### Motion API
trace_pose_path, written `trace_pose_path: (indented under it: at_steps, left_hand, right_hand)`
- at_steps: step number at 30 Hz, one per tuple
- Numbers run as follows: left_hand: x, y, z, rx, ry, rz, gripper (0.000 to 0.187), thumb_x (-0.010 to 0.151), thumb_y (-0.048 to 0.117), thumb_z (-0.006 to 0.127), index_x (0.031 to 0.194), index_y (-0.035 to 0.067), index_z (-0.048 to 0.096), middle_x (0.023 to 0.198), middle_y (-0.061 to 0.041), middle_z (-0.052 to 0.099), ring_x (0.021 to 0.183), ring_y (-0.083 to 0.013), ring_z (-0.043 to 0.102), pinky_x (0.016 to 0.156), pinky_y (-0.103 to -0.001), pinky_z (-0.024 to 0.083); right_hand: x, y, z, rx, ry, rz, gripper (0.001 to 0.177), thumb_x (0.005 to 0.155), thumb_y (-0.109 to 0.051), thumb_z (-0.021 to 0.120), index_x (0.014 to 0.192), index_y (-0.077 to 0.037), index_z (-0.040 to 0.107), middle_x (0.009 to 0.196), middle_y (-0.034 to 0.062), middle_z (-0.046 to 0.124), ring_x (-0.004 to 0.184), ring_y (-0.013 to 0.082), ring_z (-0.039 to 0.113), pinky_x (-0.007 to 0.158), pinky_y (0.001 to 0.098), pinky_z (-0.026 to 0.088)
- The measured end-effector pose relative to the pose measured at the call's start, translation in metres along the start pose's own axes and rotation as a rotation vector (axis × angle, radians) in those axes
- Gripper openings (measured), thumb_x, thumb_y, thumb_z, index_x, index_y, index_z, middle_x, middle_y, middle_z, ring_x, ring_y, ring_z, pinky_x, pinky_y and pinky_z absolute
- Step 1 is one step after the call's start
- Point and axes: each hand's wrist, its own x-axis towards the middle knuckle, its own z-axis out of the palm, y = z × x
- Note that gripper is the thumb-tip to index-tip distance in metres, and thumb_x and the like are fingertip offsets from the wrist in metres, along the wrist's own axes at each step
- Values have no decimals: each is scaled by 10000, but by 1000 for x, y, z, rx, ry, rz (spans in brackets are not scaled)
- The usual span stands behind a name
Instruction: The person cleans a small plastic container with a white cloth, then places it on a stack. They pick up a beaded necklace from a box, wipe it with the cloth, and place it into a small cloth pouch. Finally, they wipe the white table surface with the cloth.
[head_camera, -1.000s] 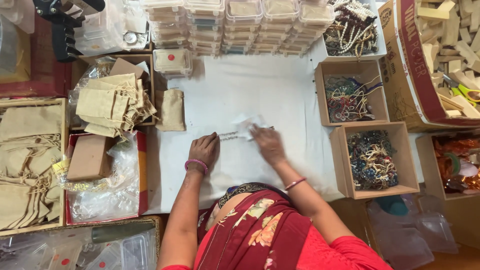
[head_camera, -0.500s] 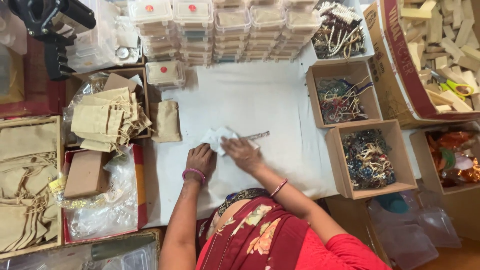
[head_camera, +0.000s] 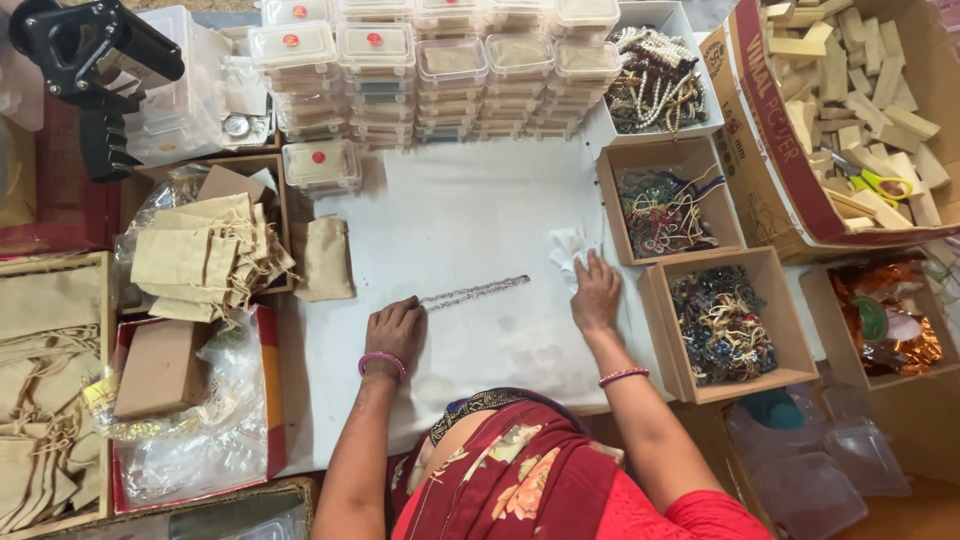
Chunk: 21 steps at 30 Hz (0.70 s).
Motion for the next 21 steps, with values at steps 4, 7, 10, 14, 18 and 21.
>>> trace_pose_path:
  at_steps: [4, 7, 10, 14, 18, 21]
  left_hand:
    - [-3, -4, 5, -39, 32, -13, 121, 921, 197, 695, 1026, 144, 721, 1206, 19, 720, 1121, -181, 654, 948, -382, 468]
    - [-10, -8, 11, -41, 26, 23, 156, 920, 201, 703, 1061, 140, 729, 1165, 6, 717, 1093, -198, 654, 931, -379, 481]
    - [-12, -8, 12, -33, 46, 24, 146, 908, 194, 722, 1040, 130, 727, 1118, -13, 719, 1045, -214, 658, 893, -374, 495]
    - [-15, -4, 12, -107, 47, -91, 91, 884, 154, 729, 974, 141, 732, 1027, -22, 734, 976, -229, 680, 849, -375, 520]
    - [-9, 13, 6, -388, -72, -373, 155, 885, 121, 672, 1029, 154, 719, 1049, -26, 734, 962, -218, 713, 850, -355, 582]
    - [8, 34, -11, -393, -101, -430, 158, 930, 165, 690, 1077, 171, 747, 1065, -44, 729, 946, -266, 700, 829, -408, 565]
  right_hand:
    - [-3, -39, -8, 175, 234, -129, 443, 915, 81, 516, 1262, -126, 698, 1441, 68, 634, 1363, 240, 562, 1198, 435, 355]
    - [-7, -68, -20, 555, -79, -351, 433, 858, 47, 551, 1241, -69, 716, 1407, 117, 635, 1327, 285, 564, 1132, 401, 435]
    - [-11, -80, -16, 406, -23, -433, 435, 811, 53, 586, 1211, -47, 726, 1325, 133, 679, 1233, 304, 621, 1036, 399, 493]
    - [-8, -74, -4, 406, -153, -359, 176, 845, 4, 637, 980, -84, 709, 1015, 95, 680, 988, 305, 652, 874, 413, 528]
    - [0, -62, -8, 425, -43, -313, 84, 743, -77, 712, 790, -122, 660, 855, 57, 668, 887, 294, 643, 821, 459, 483]
    - [2, -50, -13, 454, -27, -266, 100, 739, -90, 721, 809, -127, 660, 844, 48, 664, 869, 281, 645, 817, 449, 470]
